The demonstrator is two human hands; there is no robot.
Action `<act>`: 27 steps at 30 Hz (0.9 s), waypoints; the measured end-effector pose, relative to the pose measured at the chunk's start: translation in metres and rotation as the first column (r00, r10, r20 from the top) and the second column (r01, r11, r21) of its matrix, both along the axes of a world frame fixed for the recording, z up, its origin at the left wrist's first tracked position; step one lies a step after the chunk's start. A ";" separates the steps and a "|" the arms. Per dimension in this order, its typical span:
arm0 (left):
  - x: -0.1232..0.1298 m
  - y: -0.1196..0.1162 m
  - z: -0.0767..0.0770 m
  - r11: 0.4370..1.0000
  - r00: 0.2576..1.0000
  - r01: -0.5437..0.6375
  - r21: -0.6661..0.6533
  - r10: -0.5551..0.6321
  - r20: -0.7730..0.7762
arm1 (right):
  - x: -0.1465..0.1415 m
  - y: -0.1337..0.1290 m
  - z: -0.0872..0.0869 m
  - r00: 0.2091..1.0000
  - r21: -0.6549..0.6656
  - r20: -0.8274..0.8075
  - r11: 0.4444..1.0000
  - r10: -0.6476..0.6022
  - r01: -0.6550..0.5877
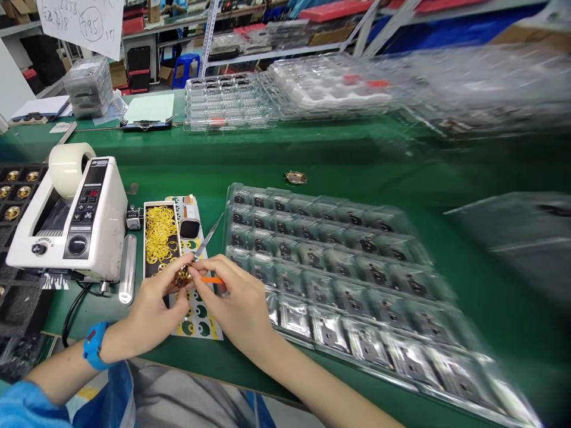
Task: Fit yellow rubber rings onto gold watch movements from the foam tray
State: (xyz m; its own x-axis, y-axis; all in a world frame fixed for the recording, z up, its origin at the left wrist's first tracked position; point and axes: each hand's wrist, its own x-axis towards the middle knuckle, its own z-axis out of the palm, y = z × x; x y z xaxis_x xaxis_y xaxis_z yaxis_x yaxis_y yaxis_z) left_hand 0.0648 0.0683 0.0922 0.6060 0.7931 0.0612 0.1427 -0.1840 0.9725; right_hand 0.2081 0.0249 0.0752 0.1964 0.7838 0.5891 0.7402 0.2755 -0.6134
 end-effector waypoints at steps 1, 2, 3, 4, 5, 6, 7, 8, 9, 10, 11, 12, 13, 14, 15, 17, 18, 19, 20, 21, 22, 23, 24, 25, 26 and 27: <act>-0.001 0.000 0.000 1.000 1.000 0.007 0.009 -0.007 -0.013 | 0.000 0.001 0.001 1.000 -0.023 -0.024 1.000 0.011 -0.012; -0.001 0.000 0.000 1.000 1.000 0.014 0.016 -0.014 -0.023 | 0.001 0.001 0.001 0.999 -0.032 -0.047 0.999 0.022 -0.023; -0.002 -0.001 -0.001 1.000 0.999 0.021 0.021 -0.020 -0.029 | 0.001 0.002 0.002 0.997 -0.033 -0.068 0.999 0.037 -0.039; -0.002 0.000 -0.001 0.999 0.999 0.024 0.024 -0.024 -0.033 | 0.002 0.003 0.003 0.994 -0.030 -0.091 0.998 0.056 -0.059; -0.002 0.000 -0.002 0.999 0.999 0.025 0.021 -0.024 -0.037 | 0.002 0.004 0.004 0.990 -0.025 -0.116 0.996 0.080 -0.083; -0.003 0.000 -0.002 1.000 0.999 0.019 0.012 -0.019 -0.041 | 0.003 0.004 0.006 0.983 -0.018 -0.143 0.993 0.112 -0.116; -0.003 0.001 -0.004 1.000 0.999 0.008 0.000 -0.008 -0.042 | 0.003 0.004 0.008 0.973 -0.012 -0.174 0.988 0.149 -0.153; -0.003 0.002 -0.005 1.000 0.999 -0.007 -0.013 0.006 -0.041 | 0.004 0.004 0.010 0.960 -0.010 -0.209 0.981 0.187 -0.193; -0.003 0.003 -0.006 0.999 0.999 -0.024 -0.025 0.023 -0.037 | 0.005 0.004 0.013 0.944 -0.009 -0.245 0.973 0.222 -0.231; -0.004 0.004 -0.007 0.998 0.999 -0.044 -0.039 0.042 -0.031 | 0.006 0.003 0.015 0.926 -0.010 -0.280 0.964 0.253 -0.266; -0.004 0.006 -0.008 0.996 0.998 -0.065 -0.056 0.064 -0.019 | 0.007 0.002 0.017 0.908 -0.015 -0.315 0.955 0.275 -0.295; -0.004 0.007 -0.007 0.993 0.996 -0.092 -0.076 0.093 0.002 | 0.008 0.002 0.019 0.893 -0.022 -0.349 0.950 0.286 -0.313; -0.004 0.009 -0.007 0.987 0.991 -0.123 -0.101 0.126 0.031 | 0.009 0.002 0.020 0.881 -0.031 -0.376 0.947 0.286 -0.320; -0.005 0.011 -0.005 0.979 0.983 -0.160 -0.127 0.170 0.070 | 0.010 0.001 0.020 0.877 -0.045 -0.392 0.946 0.280 -0.322; -0.005 0.013 -0.003 0.969 0.969 -0.198 -0.149 0.216 0.117 | 0.010 0.002 0.019 0.880 -0.063 -0.391 0.947 0.268 -0.316; -0.007 0.016 0.002 0.947 0.930 -0.269 -0.174 0.302 0.208 | 0.010 0.003 0.014 0.918 -0.129 -0.314 0.948 0.240 -0.292; -0.007 0.018 0.004 0.939 0.912 -0.294 -0.180 0.331 0.240 | 0.010 0.003 0.010 0.944 -0.173 -0.235 0.945 0.233 -0.276; -0.008 0.019 0.006 0.933 0.900 -0.307 -0.187 0.349 0.260 | 0.010 0.004 0.006 0.962 -0.217 -0.148 0.941 0.230 -0.258; -0.008 0.021 0.007 0.929 0.893 -0.315 -0.195 0.360 0.271 | 0.010 0.005 0.003 0.971 -0.251 -0.070 0.938 0.230 -0.240; -0.009 0.022 0.009 0.927 0.891 -0.315 -0.204 0.363 0.273 | 0.010 0.006 0.000 0.972 -0.276 -0.010 0.934 0.233 -0.227; -0.009 0.022 0.009 0.926 0.892 -0.312 -0.212 0.363 0.270 | 0.010 0.006 -0.003 0.971 -0.291 0.026 0.931 0.237 -0.220; -0.009 0.022 0.010 0.926 0.895 -0.307 -0.218 0.359 0.264 | 0.010 0.006 -0.004 0.971 -0.298 0.041 0.930 0.236 -0.213; -0.009 0.023 0.010 0.927 0.898 -0.303 -0.222 0.355 0.258 | 0.010 0.006 -0.004 0.972 -0.299 0.048 0.932 0.230 -0.206; -0.009 0.022 0.010 0.928 0.901 -0.300 -0.222 0.352 0.254 | 0.011 0.005 -0.003 0.973 -0.292 0.066 0.937 0.222 -0.194; -0.010 0.022 0.010 0.928 0.902 -0.298 -0.222 0.350 0.254 | 0.011 0.004 -0.001 0.973 -0.276 0.090 0.944 0.211 -0.180; -0.010 0.022 0.010 0.928 0.901 -0.297 -0.224 0.350 0.257 | 0.011 0.003 0.001 0.972 -0.251 0.123 0.953 0.202 -0.167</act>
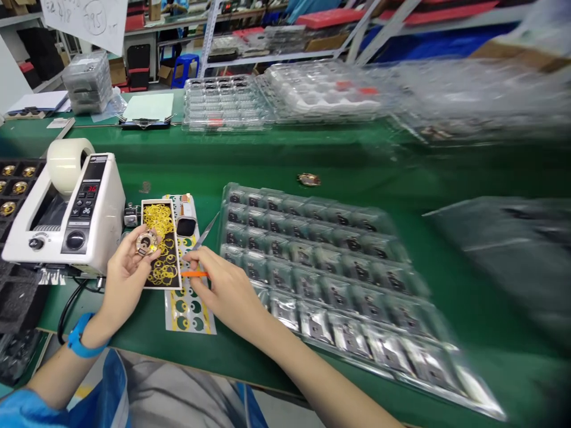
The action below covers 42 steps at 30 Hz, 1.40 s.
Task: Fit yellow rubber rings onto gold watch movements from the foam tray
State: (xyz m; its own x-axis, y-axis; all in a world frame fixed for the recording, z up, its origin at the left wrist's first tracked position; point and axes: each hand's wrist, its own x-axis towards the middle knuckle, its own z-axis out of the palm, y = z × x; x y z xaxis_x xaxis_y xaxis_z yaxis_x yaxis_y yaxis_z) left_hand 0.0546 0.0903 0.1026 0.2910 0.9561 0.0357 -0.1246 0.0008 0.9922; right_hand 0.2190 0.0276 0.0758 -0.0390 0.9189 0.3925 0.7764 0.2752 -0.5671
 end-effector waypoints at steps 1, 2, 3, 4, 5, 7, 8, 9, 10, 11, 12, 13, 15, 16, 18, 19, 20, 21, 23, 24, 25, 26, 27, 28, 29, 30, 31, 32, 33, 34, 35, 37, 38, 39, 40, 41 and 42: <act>-0.001 0.000 0.000 1.000 1.000 -0.004 0.000 0.004 0.004 | 0.001 -0.002 0.002 0.999 0.034 0.035 0.999 -0.004 0.003; -0.001 0.000 0.001 1.000 1.000 -0.009 0.001 0.009 0.008 | 0.004 -0.004 0.004 0.997 0.064 0.075 0.998 -0.009 0.004; -0.002 0.000 0.001 1.000 1.000 -0.014 0.000 0.014 0.010 | 0.009 -0.005 0.005 0.993 0.085 0.115 0.996 -0.023 0.013; -0.003 0.000 0.001 1.000 1.000 -0.017 -0.002 0.017 0.011 | 0.017 -0.007 0.006 0.987 0.094 0.150 0.995 -0.052 0.038; -0.004 0.001 0.000 1.000 1.000 -0.018 -0.005 0.018 0.012 | 0.029 -0.009 0.008 0.979 0.094 0.181 0.992 -0.098 0.082; -0.006 0.002 -0.001 1.000 1.000 0.000 -0.017 0.000 0.019 | 0.065 -0.015 0.011 0.946 0.085 0.227 0.972 -0.233 0.219; -0.008 0.003 -0.001 0.999 0.999 0.018 -0.026 -0.018 0.027 | 0.087 -0.020 0.013 0.919 0.071 0.250 0.952 -0.305 0.297; -0.009 0.003 -0.001 0.999 0.999 0.034 -0.037 -0.033 0.030 | 0.109 -0.026 0.015 0.889 0.049 0.276 0.929 -0.366 0.367; -0.011 0.003 -0.001 0.998 0.999 0.045 -0.053 -0.043 0.029 | 0.130 -0.034 0.018 0.867 0.009 0.306 0.912 -0.394 0.411; -0.012 0.003 -0.001 0.996 0.998 0.051 -0.069 -0.050 0.026 | 0.147 -0.043 0.020 0.856 -0.048 0.336 0.901 -0.393 0.432; -0.014 0.002 -0.001 0.995 0.999 0.052 -0.084 -0.050 0.020 | 0.161 -0.053 0.022 0.851 -0.108 0.362 0.889 -0.381 0.444; -0.014 0.002 0.000 0.994 0.999 0.049 -0.100 -0.049 0.009 | 0.170 -0.062 0.022 0.847 -0.166 0.385 0.875 -0.367 0.454; -0.015 0.002 0.000 0.990 0.998 0.051 -0.130 -0.054 -0.021 | 0.174 -0.078 0.019 0.831 -0.251 0.422 0.834 -0.362 0.491; -0.015 0.002 0.000 0.988 0.997 0.061 -0.140 -0.067 -0.037 | 0.171 -0.084 0.016 0.817 -0.277 0.438 0.808 -0.376 0.520; -0.013 0.002 -0.002 0.984 0.992 0.098 -0.152 -0.109 -0.066 | 0.162 -0.092 0.007 0.778 -0.307 0.465 0.747 -0.424 0.590; -0.012 0.002 -0.002 0.981 0.989 0.120 -0.151 -0.132 -0.072 | 0.157 -0.093 0.002 0.759 -0.319 0.472 0.715 -0.449 0.622; -0.011 0.003 -0.003 0.978 0.985 0.141 -0.152 -0.154 -0.074 | 0.154 -0.094 -0.002 0.744 -0.332 0.474 0.686 -0.472 0.647; -0.009 0.003 -0.003 0.975 0.982 0.158 -0.156 -0.171 -0.076 | 0.153 -0.093 -0.004 0.734 -0.347 0.468 0.661 -0.493 0.665; -0.007 0.002 -0.002 0.970 0.979 0.178 -0.165 -0.192 -0.069 | 0.154 -0.090 -0.003 0.737 -0.383 0.432 0.633 -0.520 0.672; -0.007 0.002 -0.002 0.968 0.978 0.191 -0.161 -0.203 -0.055 | 0.154 -0.088 0.000 0.748 -0.401 0.404 0.633 -0.526 0.662; -0.006 0.001 -0.002 0.966 0.975 0.212 -0.148 -0.219 -0.033 | 0.154 -0.085 0.004 0.761 -0.414 0.380 0.639 -0.525 0.648; -0.006 -0.001 -0.001 0.959 0.967 0.249 -0.134 -0.253 -0.012 | 0.151 -0.081 0.010 0.782 -0.423 0.339 0.657 -0.524 0.624; -0.005 -0.002 -0.001 0.946 0.953 0.301 -0.123 -0.303 0.001 | 0.145 -0.077 0.015 0.814 -0.436 0.267 0.689 -0.516 0.579; -0.005 -0.004 -0.001 0.924 0.931 0.363 -0.122 -0.366 -0.001 | 0.135 -0.073 0.021 0.855 -0.449 0.159 0.734 -0.494 0.509; -0.004 -0.005 -0.001 0.895 0.902 0.427 -0.128 -0.432 -0.016 | 0.122 -0.067 0.026 0.890 -0.453 0.020 0.789 -0.456 0.415; -0.004 -0.006 -0.001 0.865 0.871 0.480 -0.144 -0.490 -0.042 | 0.107 -0.061 0.030 0.909 -0.445 -0.150 0.848 -0.388 0.288; -0.003 -0.006 -0.001 0.840 0.843 0.517 -0.162 -0.533 -0.070 | 0.090 -0.054 0.033 0.906 -0.411 -0.300 0.897 -0.299 0.160; -0.003 -0.006 -0.001 0.825 0.824 0.539 -0.170 -0.558 -0.095 | 0.072 -0.046 0.034 0.887 -0.363 -0.410 0.930 -0.213 0.056; -0.002 -0.006 0.000 0.823 0.817 0.544 -0.165 -0.564 -0.119 | 0.055 -0.039 0.035 0.862 -0.313 -0.489 0.949 -0.134 -0.031; -0.002 -0.005 0.000 0.828 0.815 0.540 -0.153 -0.560 -0.152 | 0.041 -0.031 0.034 0.834 -0.280 -0.547 0.954 -0.071 -0.103; -0.003 -0.004 0.000 0.839 0.814 0.528 -0.130 -0.544 -0.203 | 0.028 -0.024 0.034 0.808 -0.266 -0.588 0.951 -0.031 -0.157; -0.006 -0.003 -0.001 0.874 0.816 0.484 -0.040 -0.467 -0.339 | 0.013 -0.012 0.032 0.775 -0.252 -0.632 0.945 0.004 -0.210; -0.009 -0.003 -0.002 0.891 0.816 0.454 0.015 -0.409 -0.410 | 0.009 -0.009 0.031 0.763 -0.249 -0.646 0.944 0.005 -0.217; -0.012 -0.004 -0.003 0.904 0.817 0.422 0.072 -0.345 -0.463 | 0.006 -0.006 0.030 0.752 -0.248 -0.659 0.945 -0.002 -0.215; -0.014 -0.004 -0.006 0.916 0.821 0.385 0.115 -0.283 -0.495 | 0.004 -0.004 0.028 0.741 -0.247 -0.671 0.945 -0.008 -0.213; -0.016 -0.004 -0.009 0.926 0.825 0.348 0.145 -0.229 -0.516 | 0.003 -0.003 0.025 0.731 -0.246 -0.683 0.947 -0.017 -0.208; -0.015 -0.002 -0.013 0.936 0.827 0.299 0.184 -0.158 -0.539 | 0.003 -0.001 0.022 0.729 -0.251 -0.684 0.944 -0.017 -0.213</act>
